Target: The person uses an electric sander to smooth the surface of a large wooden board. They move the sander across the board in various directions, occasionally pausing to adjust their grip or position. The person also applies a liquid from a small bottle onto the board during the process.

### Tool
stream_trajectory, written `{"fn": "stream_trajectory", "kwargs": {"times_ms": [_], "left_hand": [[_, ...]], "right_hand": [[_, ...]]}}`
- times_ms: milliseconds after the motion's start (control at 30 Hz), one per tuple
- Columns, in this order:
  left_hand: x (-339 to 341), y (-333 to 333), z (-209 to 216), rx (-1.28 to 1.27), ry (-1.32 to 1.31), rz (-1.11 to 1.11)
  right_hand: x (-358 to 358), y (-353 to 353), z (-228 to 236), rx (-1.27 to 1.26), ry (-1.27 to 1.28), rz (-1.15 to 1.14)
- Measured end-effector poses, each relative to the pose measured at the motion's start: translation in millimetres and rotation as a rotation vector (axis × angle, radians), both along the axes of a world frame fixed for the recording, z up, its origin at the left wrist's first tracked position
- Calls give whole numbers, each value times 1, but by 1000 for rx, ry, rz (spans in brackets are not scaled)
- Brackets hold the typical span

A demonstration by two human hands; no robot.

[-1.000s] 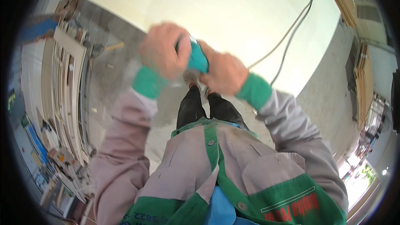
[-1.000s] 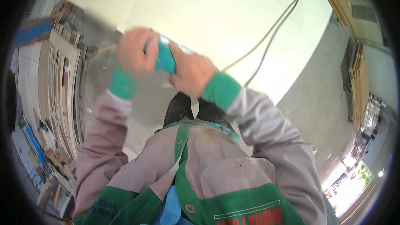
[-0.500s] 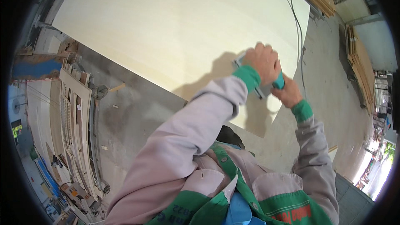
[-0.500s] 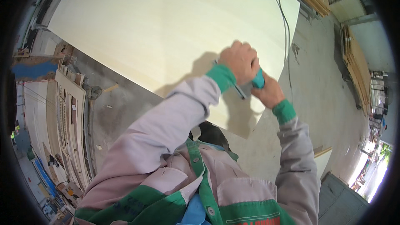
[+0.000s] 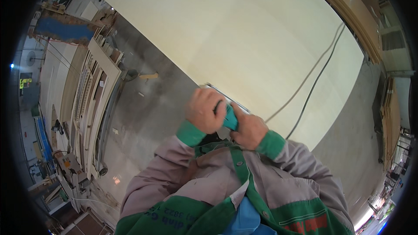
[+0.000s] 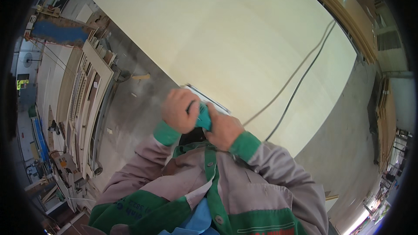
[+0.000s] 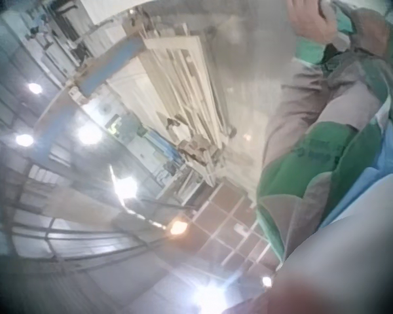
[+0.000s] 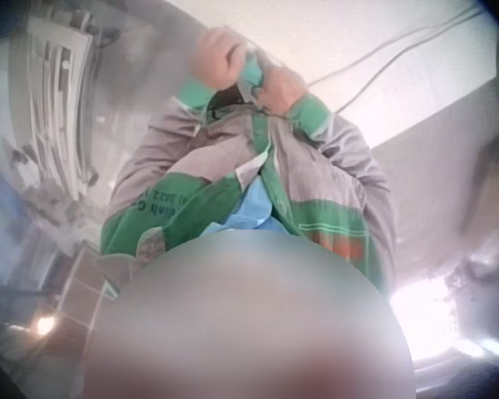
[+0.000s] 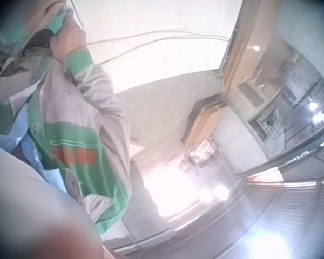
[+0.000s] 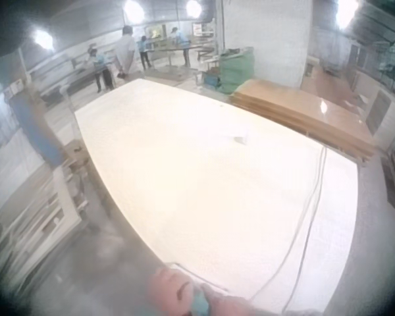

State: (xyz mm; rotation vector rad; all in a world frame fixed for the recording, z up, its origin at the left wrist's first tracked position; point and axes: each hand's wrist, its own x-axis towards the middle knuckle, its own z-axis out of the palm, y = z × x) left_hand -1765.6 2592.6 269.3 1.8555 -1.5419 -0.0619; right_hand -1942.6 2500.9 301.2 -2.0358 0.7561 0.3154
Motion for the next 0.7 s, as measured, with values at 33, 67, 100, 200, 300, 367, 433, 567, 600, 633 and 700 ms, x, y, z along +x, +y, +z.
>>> {"fn": "stream_trajectory", "kwargs": {"times_ms": [33,67,100,200,300,367,433,567,600,633,700], "left_hand": [[27,-1,-3,-7,-14,21],[55,-5,-5,-12,-29,33],[85,-11,-6,-16,-44,38],[179,-42,-6,-34,-70,23],[269,-95,-6,-27,-80,-61],[315,-152,-11,8,-83,-84],[335,-215,-18,-37,-102,-76],[302,-315,-22,-6,-115,-62],[280,-321,-22,-14,-118,-95],[257,-318,-22,-2,-119,-124],[214,-286,-21,-26,-71,-219]], "right_hand": [[27,-5,-2,-3,-58,14],[56,-11,-5,-22,-73,30],[87,-17,-8,-36,-96,33],[179,-46,-15,-94,-108,36],[264,-87,-21,-201,-119,-9],[308,-131,-28,-298,-132,-83],[321,-191,-29,-216,-198,-125],[288,-260,-26,-401,-203,-248],[268,-263,-26,-323,-119,-297],[242,-256,-25,-240,-130,-305],[192,-219,-25,-181,-141,-338]]}}
